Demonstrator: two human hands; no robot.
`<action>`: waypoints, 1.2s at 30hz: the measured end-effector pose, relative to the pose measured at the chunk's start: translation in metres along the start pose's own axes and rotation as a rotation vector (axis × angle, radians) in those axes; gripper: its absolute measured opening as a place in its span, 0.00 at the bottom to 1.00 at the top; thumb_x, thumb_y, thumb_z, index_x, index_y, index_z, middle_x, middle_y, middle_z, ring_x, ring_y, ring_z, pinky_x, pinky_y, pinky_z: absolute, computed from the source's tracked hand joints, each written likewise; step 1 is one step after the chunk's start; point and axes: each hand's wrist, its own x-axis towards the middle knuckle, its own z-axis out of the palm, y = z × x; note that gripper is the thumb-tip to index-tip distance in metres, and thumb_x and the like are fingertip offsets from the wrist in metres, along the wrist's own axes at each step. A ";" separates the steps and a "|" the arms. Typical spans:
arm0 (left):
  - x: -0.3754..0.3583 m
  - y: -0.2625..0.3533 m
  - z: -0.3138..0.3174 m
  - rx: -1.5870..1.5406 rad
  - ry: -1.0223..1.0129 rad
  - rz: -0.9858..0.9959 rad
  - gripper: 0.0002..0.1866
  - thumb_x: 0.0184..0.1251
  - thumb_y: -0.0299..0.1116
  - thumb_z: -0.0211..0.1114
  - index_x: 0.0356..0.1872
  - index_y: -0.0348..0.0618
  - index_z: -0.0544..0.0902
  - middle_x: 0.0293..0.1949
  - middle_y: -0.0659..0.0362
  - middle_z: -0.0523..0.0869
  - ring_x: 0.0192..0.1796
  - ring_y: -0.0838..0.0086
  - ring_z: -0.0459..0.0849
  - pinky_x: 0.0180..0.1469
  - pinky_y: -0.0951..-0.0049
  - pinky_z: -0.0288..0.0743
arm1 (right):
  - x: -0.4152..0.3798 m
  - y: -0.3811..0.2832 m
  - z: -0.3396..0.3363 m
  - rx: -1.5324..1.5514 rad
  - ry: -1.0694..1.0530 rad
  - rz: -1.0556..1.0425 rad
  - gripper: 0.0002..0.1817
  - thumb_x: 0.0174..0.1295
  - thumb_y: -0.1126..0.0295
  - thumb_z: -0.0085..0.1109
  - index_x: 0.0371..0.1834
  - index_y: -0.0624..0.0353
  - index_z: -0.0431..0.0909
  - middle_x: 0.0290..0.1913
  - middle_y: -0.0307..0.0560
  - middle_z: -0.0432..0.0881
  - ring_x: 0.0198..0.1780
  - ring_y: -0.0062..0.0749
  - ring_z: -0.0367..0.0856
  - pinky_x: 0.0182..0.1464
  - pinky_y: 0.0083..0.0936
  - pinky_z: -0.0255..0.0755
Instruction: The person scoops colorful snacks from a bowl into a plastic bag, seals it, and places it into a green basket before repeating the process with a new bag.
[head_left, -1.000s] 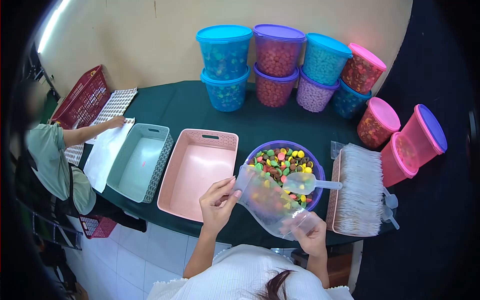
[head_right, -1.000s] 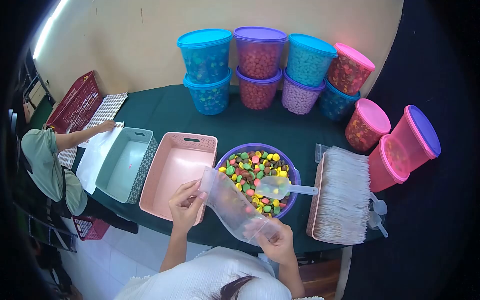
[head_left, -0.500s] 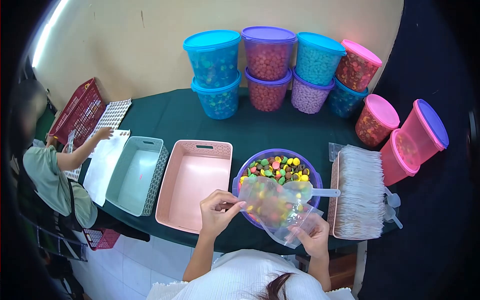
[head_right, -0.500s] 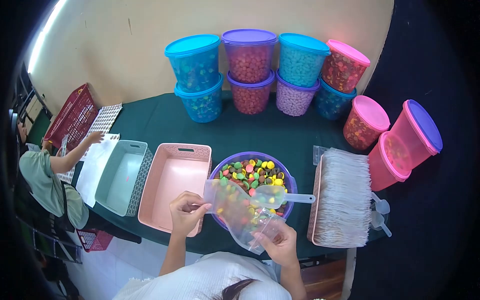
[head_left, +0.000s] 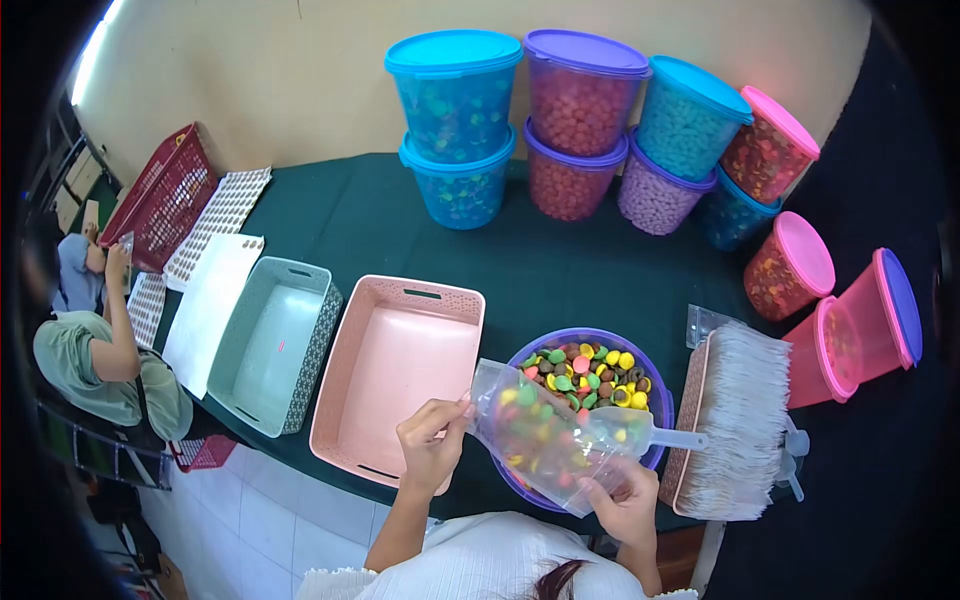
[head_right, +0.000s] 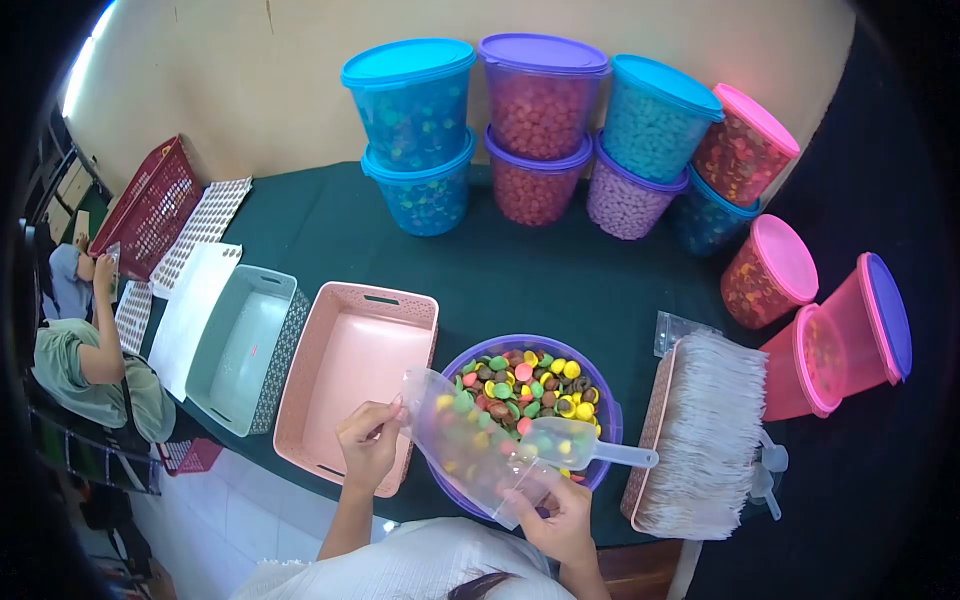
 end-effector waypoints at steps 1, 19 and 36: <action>0.001 -0.008 0.001 0.001 0.010 -0.008 0.06 0.50 0.16 0.61 0.31 0.32 0.81 0.23 0.54 0.81 0.24 0.78 0.79 0.27 0.81 0.74 | 0.004 -0.002 0.001 -0.001 -0.011 0.011 0.14 0.48 0.82 0.58 0.40 0.70 0.72 0.31 0.50 0.80 0.30 0.25 0.80 0.30 0.19 0.75; 0.027 -0.034 0.002 -0.338 -0.304 -0.303 0.10 0.62 0.29 0.52 0.22 0.37 0.70 0.37 0.54 0.78 0.37 0.76 0.73 0.41 0.76 0.67 | 0.044 -0.010 -0.013 -0.227 -0.251 0.185 0.18 0.48 0.77 0.55 0.45 0.69 0.74 0.32 0.50 0.81 0.30 0.21 0.79 0.32 0.16 0.72; 0.005 0.020 -0.036 -0.454 -0.128 -0.193 0.13 0.57 0.38 0.59 0.23 0.42 0.71 0.51 0.48 0.71 0.53 0.62 0.70 0.53 0.61 0.63 | 0.020 -0.015 -0.037 0.678 0.107 0.204 0.27 0.43 0.83 0.45 0.53 0.67 0.66 0.45 0.54 0.75 0.43 0.33 0.77 0.45 0.25 0.75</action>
